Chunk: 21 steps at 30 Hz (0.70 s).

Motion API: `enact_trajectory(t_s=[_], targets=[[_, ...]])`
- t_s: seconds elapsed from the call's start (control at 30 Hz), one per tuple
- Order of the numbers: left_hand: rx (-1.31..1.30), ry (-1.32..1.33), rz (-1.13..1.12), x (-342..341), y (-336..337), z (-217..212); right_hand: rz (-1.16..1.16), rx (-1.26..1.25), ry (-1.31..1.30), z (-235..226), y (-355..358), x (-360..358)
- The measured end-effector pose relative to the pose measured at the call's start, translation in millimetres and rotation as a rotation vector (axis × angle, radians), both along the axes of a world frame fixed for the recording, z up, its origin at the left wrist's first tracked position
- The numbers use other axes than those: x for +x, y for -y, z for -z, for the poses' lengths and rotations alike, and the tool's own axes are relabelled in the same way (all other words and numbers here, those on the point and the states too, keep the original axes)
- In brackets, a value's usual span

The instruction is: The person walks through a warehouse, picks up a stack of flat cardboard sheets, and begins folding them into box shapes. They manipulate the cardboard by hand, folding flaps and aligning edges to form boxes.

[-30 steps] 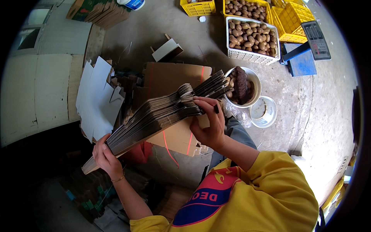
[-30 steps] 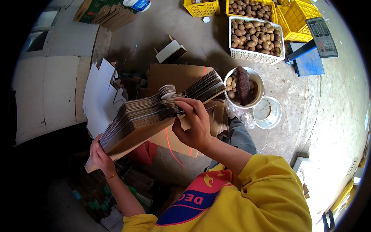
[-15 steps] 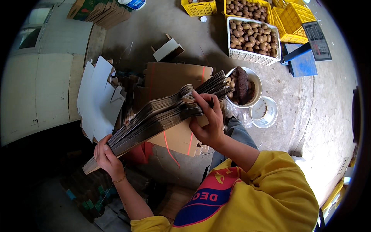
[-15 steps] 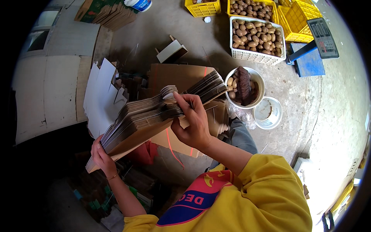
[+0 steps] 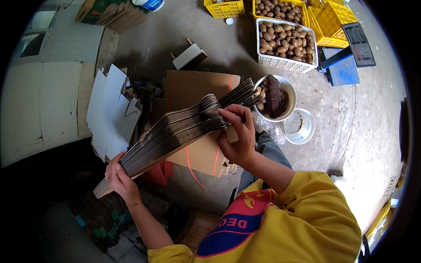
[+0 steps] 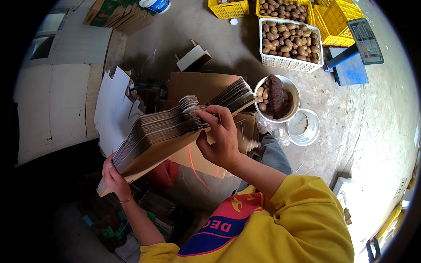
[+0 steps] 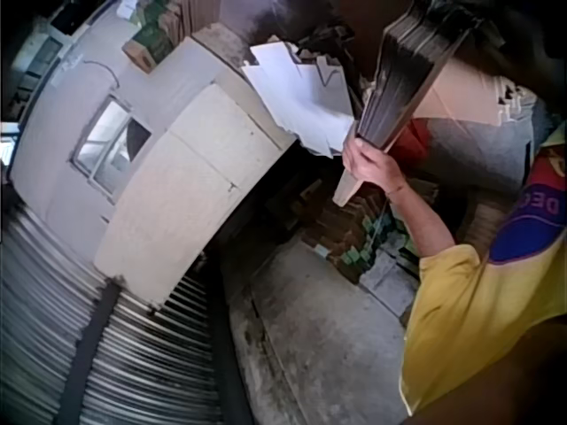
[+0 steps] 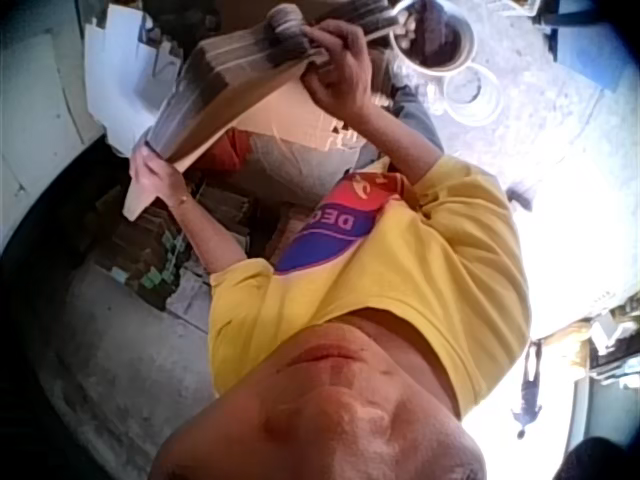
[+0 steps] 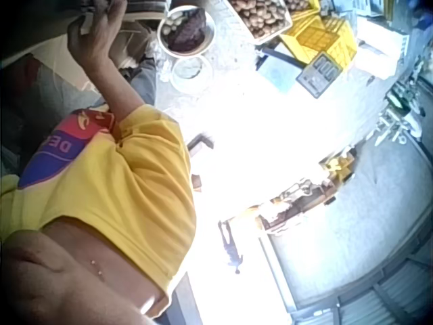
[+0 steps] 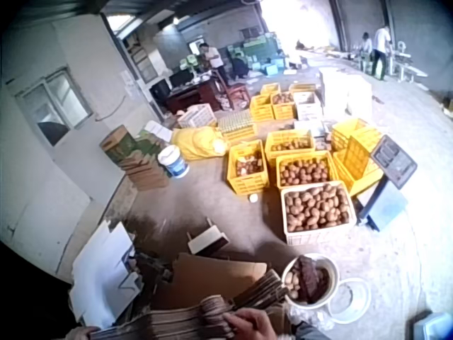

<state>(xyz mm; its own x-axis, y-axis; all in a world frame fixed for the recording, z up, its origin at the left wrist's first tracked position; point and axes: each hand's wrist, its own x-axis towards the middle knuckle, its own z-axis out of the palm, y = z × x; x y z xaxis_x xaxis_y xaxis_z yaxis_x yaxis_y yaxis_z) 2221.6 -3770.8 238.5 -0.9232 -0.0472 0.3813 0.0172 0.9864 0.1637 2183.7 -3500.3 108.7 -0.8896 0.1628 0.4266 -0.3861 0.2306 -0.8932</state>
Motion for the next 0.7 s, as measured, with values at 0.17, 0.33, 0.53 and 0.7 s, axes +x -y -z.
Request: enact_trajectory(t_s=[0.17,0.33,0.53,0.7], targets=[[0.008,0.015,-0.007,1.3,0.7,-0.5,-0.010,-0.047,-0.016,-4.8,-1.3,-2.2],[0.000,0.006,-0.004,2.0,0.3,-0.5,-0.026,-0.102,-0.016,-2.5,1.5,-2.6],[0.001,0.008,-0.003,1.5,0.9,-0.2,-0.024,-0.109,-0.059,0.6,2.1,-5.0],[-0.005,0.002,-0.011,2.4,1.0,0.1,-0.018,-0.078,-0.078,0.3,0.6,-7.1]])
